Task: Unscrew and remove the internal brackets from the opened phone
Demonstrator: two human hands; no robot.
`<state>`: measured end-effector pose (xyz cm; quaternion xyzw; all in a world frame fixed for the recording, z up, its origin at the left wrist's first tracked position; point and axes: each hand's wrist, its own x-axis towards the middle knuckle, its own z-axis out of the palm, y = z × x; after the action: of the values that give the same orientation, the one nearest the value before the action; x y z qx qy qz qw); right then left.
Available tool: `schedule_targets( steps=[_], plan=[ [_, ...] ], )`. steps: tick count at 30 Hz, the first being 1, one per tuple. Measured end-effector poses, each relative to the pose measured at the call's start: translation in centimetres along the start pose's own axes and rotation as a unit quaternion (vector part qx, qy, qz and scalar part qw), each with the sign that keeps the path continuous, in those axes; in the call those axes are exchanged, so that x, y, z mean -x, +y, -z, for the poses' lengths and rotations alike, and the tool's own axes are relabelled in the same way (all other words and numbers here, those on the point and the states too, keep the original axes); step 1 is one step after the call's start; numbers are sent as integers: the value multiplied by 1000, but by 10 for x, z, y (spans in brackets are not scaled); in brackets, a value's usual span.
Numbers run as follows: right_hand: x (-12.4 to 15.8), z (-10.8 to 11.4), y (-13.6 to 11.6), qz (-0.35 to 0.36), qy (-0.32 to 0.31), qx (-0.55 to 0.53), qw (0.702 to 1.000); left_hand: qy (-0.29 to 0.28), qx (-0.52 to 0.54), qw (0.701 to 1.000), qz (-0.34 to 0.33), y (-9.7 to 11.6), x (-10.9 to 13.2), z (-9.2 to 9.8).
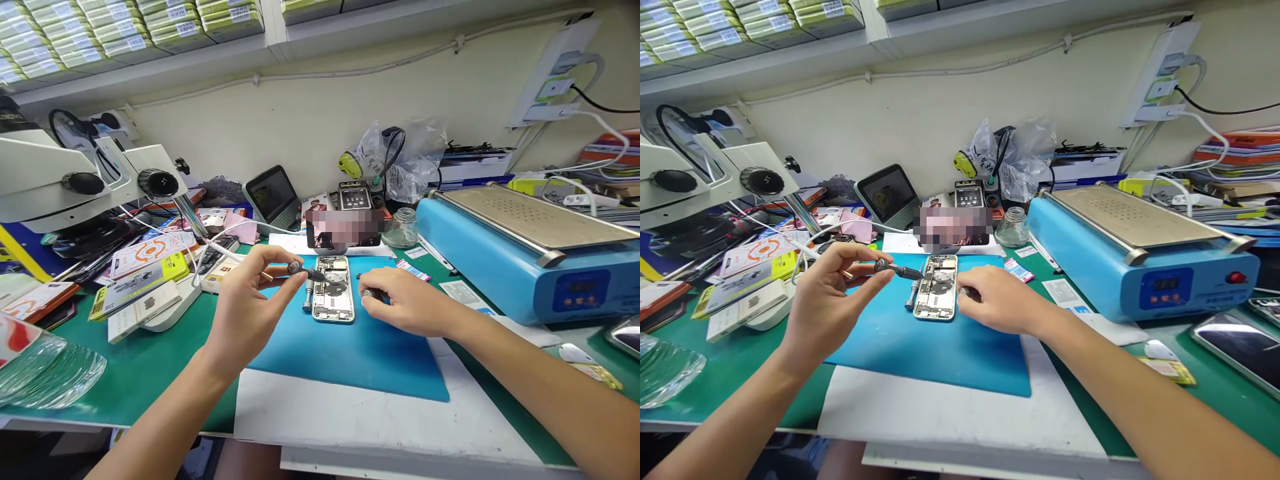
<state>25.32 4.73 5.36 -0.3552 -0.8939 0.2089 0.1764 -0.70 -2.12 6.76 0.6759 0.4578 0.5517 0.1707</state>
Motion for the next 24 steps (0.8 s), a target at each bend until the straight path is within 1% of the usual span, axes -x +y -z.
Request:
schedule_targets(
  steps=[4,7,9,11,14,17,20,24],
  plan=[
    [0,0,1,25,-19,21,999,33,-94,994,-47,-10,1,13],
    [0,-1,2,35,-30,28,999,55,-156,983,-76,-25,3,22],
    [1,-1,2,38,-31,28,998,54,-187,976,-97,-38,4,26],
    [1,-1,2,42,-29,25,998,39,-222,966,-127,-51,5,30],
    [2,0,1,51,-24,22,998,-2,-268,949,-167,-69,4,36],
    [2,0,1,61,-15,20,998,-42,-303,934,-182,-80,4,43],
    [1,0,3,64,-4,22,998,-81,-330,925,-168,-85,9,49],
    [1,0,5,56,5,26,998,-113,-352,921,-120,-86,15,56]
  ],
)
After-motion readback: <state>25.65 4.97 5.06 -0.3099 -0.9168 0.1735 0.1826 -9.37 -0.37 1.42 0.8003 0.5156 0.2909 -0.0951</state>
